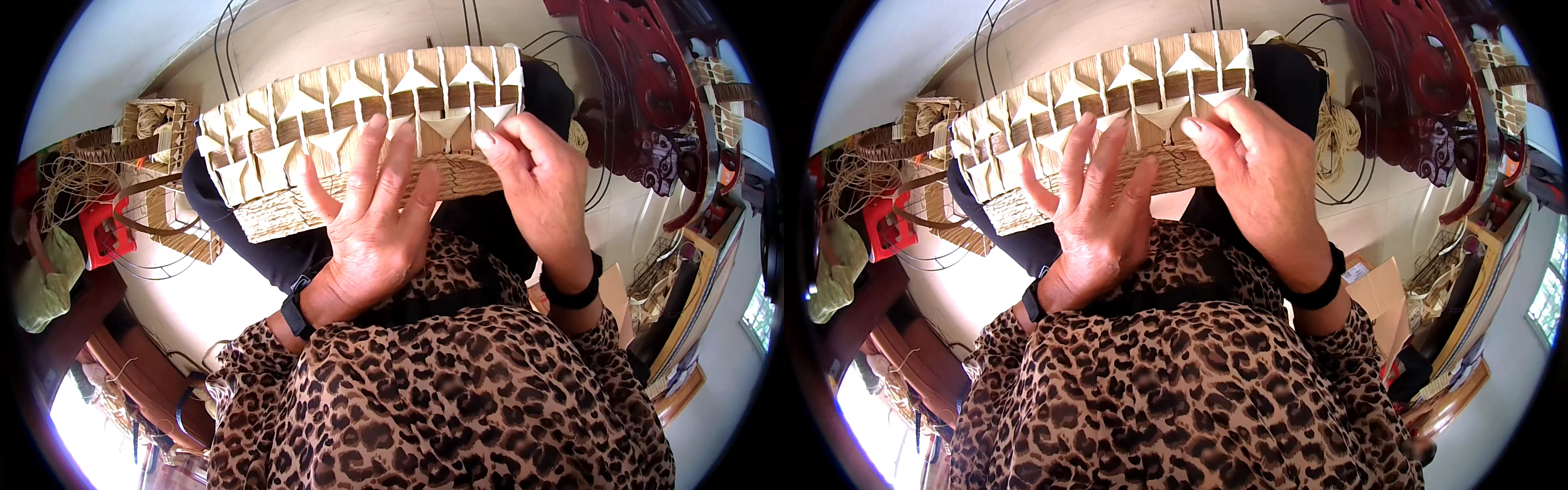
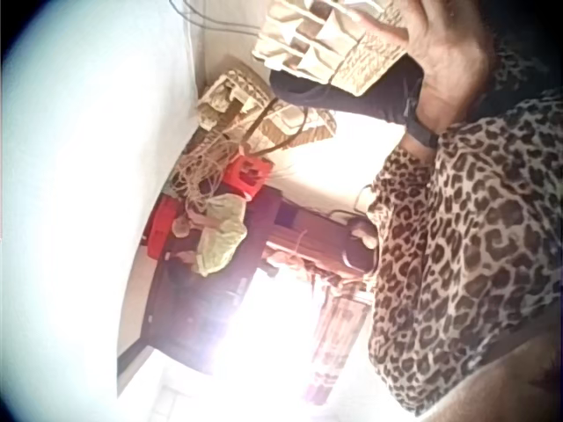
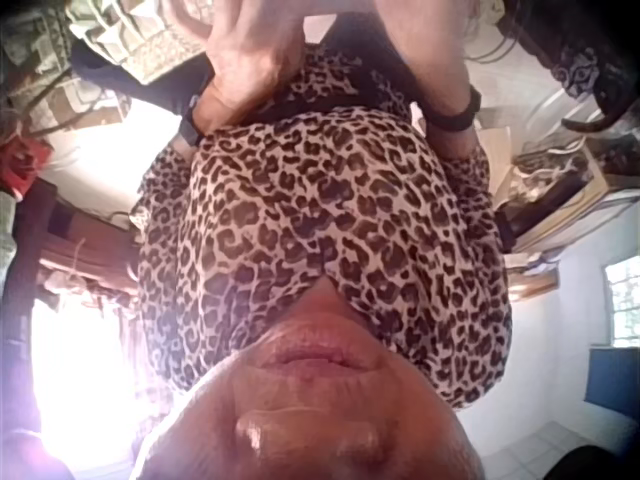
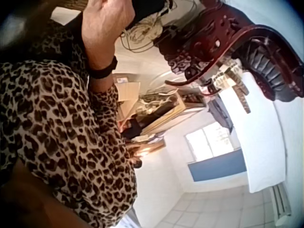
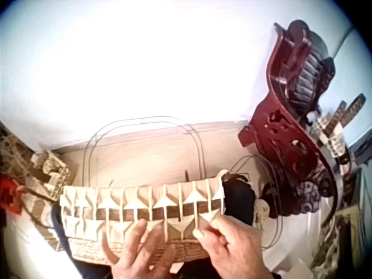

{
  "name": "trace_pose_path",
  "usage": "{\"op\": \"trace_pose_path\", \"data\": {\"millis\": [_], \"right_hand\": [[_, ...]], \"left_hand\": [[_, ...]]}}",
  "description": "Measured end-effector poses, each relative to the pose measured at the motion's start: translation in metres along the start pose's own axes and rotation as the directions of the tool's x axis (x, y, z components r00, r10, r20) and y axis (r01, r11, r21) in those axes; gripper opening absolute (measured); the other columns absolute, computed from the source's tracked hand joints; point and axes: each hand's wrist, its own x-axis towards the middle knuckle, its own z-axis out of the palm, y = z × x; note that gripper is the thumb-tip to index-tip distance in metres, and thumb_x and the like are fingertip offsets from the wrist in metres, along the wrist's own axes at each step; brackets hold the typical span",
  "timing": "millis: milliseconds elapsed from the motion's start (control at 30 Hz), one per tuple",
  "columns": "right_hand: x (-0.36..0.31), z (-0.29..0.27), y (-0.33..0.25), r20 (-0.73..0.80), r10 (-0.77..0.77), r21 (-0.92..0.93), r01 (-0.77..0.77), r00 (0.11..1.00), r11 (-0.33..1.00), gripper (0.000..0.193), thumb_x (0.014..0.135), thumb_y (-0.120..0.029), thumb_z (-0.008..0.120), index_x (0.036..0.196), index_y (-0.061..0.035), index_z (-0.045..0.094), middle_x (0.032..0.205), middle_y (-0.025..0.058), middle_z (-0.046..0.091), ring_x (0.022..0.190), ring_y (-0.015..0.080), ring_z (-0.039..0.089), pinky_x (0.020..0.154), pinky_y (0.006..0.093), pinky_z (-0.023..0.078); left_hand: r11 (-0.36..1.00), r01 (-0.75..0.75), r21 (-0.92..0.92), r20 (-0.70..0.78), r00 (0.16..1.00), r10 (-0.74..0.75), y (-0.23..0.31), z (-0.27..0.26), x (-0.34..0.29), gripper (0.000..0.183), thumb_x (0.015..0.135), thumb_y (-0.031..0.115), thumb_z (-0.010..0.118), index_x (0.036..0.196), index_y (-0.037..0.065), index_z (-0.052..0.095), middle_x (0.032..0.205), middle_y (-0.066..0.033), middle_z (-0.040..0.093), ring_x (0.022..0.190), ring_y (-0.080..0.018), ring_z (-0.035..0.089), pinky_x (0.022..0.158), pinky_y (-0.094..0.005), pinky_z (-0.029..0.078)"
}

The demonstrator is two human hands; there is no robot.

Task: The person is weaving a basket using natural fibers and a wire frame. They are sitting on the floor, holding the basket on their lap, and using their hands to thread and secure the fibers into the structure.

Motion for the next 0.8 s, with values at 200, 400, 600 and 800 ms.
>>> {"op": "trace_pose_path", "data": {"millis": [200,400,600,800], "right_hand": [[-0.009,0.005,0.023,-0.074,-0.308,-0.204,0.288,0.949,0.936,0.009,0.076,-0.007,0.071,0.084,-0.0062,0.066,0.081,0.0049,0.059,0.077,0.0224,0.056,0.063,0.0331,0.046],[-0.016,0.018,0.024,-0.067,-0.327,-0.170,0.312,0.943,0.935,0.010,0.074,-0.007,0.072,0.082,-0.0084,0.065,0.082,0.0024,0.058,0.077,0.0212,0.056,0.064,0.0322,0.048],[-0.004,0.015,0.033,-0.136,-0.351,-0.138,0.333,0.926,0.933,0.011,0.078,-0.008,0.069,0.087,-0.0057,0.063,0.085,0.0063,0.058,0.081,0.0254,0.057,0.068,0.0353,0.047],[0.007,0.021,0.041,-0.220,-0.215,-0.033,0.213,0.951,0.976,0.032,0.080,-0.009,0.069,0.107,-0.0010,0.054,0.099,0.0160,0.060,0.087,0.0323,0.059,0.076,0.0394,0.049]], "left_hand": [[0.994,-0.105,-0.003,-0.125,0.987,0.104,-0.006,-0.013,-0.004,0.027,0.069,0.012,0.068,0.096,0.011,0.068,0.112,-0.0077,0.061,0.104,-0.0247,0.058,0.106,-0.0566,0.014],[0.985,-0.157,0.077,-0.001,0.987,0.158,0.001,-0.011,0.003,0.032,0.069,0.016,0.067,0.101,0.015,0.068,0.101,-0.0050,0.057,0.095,-0.0205,0.055,0.104,-0.0576,0.021],[0.987,-0.118,0.112,-0.031,0.992,0.122,-0.003,-0.001,0.000,0.029,0.069,0.016,0.071,0.098,0.016,0.069,0.100,-0.0041,0.059,0.102,-0.0216,0.057,0.109,-0.0621,0.010],[0.993,-0.113,0.034,-0.114,0.987,0.117,-0.001,0.008,0.016,0.012,0.069,0.009,0.066,0.078,0.012,0.059,0.092,-0.0055,0.056,0.098,-0.0224,0.056,0.101,-0.0594,0.022]]}}
